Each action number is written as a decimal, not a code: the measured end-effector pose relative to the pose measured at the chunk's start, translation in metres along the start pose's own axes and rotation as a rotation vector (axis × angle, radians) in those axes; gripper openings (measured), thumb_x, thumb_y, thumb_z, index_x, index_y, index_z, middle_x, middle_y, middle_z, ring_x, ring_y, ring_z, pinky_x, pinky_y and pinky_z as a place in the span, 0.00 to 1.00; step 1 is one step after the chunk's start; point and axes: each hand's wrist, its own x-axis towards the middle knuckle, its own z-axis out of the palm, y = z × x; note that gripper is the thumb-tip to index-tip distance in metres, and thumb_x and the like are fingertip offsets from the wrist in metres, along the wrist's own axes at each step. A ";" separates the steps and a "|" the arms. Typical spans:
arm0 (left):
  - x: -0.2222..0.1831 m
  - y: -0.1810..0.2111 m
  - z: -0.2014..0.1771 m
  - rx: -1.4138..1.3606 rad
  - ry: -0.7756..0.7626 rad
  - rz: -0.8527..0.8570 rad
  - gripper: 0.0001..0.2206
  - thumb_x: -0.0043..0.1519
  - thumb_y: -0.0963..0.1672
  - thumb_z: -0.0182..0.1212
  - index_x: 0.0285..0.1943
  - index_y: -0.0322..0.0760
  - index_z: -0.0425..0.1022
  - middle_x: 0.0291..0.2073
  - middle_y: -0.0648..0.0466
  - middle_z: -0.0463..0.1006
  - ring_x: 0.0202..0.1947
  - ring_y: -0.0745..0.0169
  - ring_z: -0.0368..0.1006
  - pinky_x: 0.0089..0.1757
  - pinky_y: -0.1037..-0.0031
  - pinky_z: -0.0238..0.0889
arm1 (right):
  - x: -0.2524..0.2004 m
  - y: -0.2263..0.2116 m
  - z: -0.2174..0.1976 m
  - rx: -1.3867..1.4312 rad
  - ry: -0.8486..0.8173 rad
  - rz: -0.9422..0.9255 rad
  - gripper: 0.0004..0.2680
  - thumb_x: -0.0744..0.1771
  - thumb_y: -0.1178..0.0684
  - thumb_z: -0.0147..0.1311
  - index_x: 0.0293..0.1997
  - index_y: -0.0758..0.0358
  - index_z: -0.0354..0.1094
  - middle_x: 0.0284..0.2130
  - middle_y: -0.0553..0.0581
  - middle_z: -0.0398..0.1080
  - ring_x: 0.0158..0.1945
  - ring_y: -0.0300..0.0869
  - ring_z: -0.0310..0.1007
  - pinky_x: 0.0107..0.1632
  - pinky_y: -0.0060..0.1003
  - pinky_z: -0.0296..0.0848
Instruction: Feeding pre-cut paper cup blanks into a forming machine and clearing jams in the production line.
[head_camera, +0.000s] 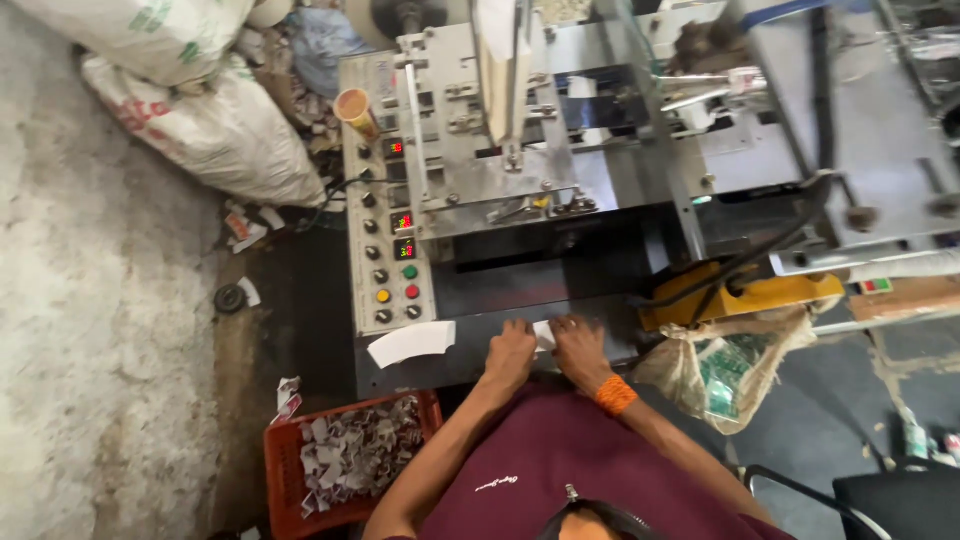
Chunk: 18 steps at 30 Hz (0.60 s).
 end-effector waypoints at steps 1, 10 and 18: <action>-0.002 0.003 -0.009 0.004 0.004 -0.017 0.18 0.51 0.39 0.65 0.49 0.22 0.74 0.48 0.39 0.73 0.49 0.38 0.71 0.38 0.57 0.74 | 0.000 -0.001 -0.009 0.004 -0.003 -0.017 0.20 0.60 0.55 0.61 0.58 0.56 0.66 0.55 0.51 0.70 0.62 0.47 0.67 0.59 0.61 0.64; 0.076 -0.042 -0.175 0.393 0.504 0.028 0.27 0.47 0.43 0.60 0.58 0.24 0.69 0.48 0.42 0.73 0.46 0.47 0.74 0.37 0.66 0.76 | 0.129 -0.032 -0.159 -0.021 0.439 -0.388 0.27 0.61 0.58 0.61 0.68 0.71 0.60 0.54 0.66 0.66 0.53 0.56 0.67 0.57 0.49 0.67; 0.104 -0.099 -0.218 0.706 0.623 0.191 0.19 0.57 0.41 0.59 0.59 0.28 0.73 0.41 0.53 0.72 0.42 0.58 0.70 0.39 0.70 0.68 | 0.191 -0.048 -0.177 -0.173 0.633 -0.466 0.21 0.58 0.55 0.61 0.56 0.69 0.67 0.46 0.61 0.69 0.55 0.52 0.69 0.56 0.52 0.66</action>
